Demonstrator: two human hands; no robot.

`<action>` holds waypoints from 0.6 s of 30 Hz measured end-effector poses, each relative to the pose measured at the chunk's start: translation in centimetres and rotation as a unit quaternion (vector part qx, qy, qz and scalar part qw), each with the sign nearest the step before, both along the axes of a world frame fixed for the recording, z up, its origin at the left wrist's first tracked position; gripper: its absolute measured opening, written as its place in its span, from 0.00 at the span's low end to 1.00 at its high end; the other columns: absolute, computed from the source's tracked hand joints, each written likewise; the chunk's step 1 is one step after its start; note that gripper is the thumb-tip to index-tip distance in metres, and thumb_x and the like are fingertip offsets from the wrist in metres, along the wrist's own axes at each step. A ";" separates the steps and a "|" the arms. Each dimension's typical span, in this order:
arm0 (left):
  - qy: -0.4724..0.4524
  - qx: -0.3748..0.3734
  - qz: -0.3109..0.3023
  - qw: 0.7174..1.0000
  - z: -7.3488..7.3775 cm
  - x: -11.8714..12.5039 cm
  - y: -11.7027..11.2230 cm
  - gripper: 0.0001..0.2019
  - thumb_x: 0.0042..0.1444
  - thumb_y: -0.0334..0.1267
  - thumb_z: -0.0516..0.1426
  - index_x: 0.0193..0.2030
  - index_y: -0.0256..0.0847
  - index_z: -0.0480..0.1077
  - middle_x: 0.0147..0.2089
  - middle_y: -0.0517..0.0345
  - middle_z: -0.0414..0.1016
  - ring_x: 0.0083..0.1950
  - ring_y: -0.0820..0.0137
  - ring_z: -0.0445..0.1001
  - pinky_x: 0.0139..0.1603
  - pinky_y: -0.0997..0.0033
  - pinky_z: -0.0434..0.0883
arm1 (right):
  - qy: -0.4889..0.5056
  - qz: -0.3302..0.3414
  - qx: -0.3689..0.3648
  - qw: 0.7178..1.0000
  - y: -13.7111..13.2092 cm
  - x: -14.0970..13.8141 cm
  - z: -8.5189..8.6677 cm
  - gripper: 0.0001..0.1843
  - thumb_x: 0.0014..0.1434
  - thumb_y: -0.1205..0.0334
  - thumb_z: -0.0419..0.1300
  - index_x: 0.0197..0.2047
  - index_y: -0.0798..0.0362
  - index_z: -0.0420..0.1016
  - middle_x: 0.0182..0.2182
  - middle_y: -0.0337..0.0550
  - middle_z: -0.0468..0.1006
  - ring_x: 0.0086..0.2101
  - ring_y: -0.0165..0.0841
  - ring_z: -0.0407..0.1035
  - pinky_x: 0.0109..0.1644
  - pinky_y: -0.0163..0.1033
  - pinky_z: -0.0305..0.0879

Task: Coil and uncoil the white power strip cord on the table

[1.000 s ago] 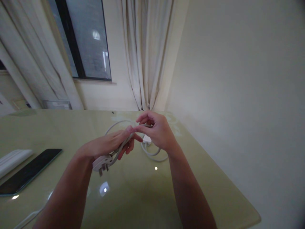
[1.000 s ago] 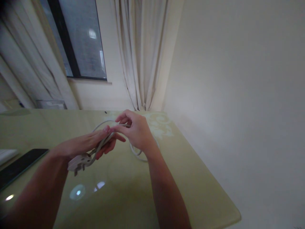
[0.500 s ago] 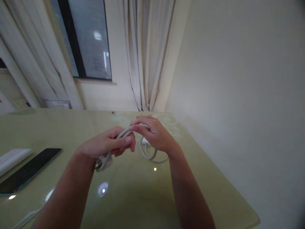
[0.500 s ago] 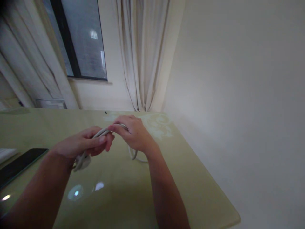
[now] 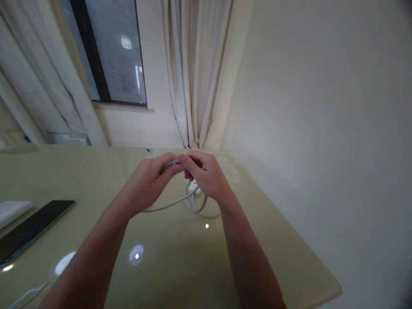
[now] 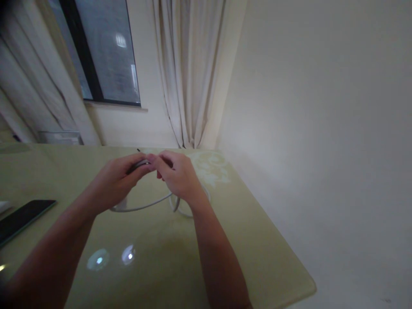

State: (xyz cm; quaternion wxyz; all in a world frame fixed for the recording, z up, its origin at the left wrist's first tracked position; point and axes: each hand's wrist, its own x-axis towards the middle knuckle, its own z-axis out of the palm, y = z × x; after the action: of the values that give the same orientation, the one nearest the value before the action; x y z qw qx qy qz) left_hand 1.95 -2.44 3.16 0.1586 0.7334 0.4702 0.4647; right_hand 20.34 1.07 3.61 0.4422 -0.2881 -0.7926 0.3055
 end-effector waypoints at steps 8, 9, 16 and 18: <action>-0.448 0.081 0.105 0.884 0.8 -3.2 1.2 0.16 0.61 0.47 0.68 0.30 0.43 0.68 0.24 0.67 0.56 0.24 0.76 0.48 0.25 0.69 0.44 | -0.031 0.020 -0.025 0.999 1.4 -0.5 -1.1 0.18 0.75 0.46 0.57 0.38 0.50 0.71 0.28 0.33 0.73 0.29 0.29 0.66 0.36 0.35 0.60; -0.457 0.073 0.109 0.880 0.7 -3.7 1.5 0.17 0.62 0.46 0.67 0.30 0.42 0.67 0.24 0.67 0.56 0.24 0.76 0.48 0.26 0.69 0.44 | -0.034 0.026 -0.027 0.999 1.4 -0.6 -1.2 0.18 0.75 0.47 0.57 0.38 0.50 0.70 0.27 0.33 0.73 0.29 0.29 0.66 0.37 0.35 0.60; -0.259 -0.007 0.157 0.953 -0.7 -4.7 2.1 0.27 0.68 0.64 0.55 0.31 0.42 0.73 0.27 0.58 0.69 0.28 0.67 0.67 0.32 0.65 0.65 | -0.094 -0.114 0.091 0.985 -0.1 -0.3 -0.1 0.16 0.80 0.52 0.51 0.48 0.50 0.76 0.35 0.40 0.78 0.37 0.33 0.72 0.43 0.36 0.60; -0.112 0.029 0.152 0.982 -0.4 -3.7 1.4 0.29 0.69 0.65 0.51 0.28 0.44 0.71 0.24 0.57 0.68 0.27 0.65 0.66 0.29 0.65 0.60 | -0.123 -0.107 0.101 0.981 -0.7 -0.1 0.3 0.17 0.80 0.53 0.51 0.49 0.50 0.78 0.38 0.42 0.81 0.40 0.34 0.74 0.44 0.36 0.61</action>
State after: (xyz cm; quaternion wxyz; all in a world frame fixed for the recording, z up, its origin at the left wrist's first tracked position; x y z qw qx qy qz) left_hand -1.79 -1.00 2.72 0.1167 0.6014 0.5417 0.5755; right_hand 20.23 0.39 3.88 0.3986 -0.3598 -0.8324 0.1370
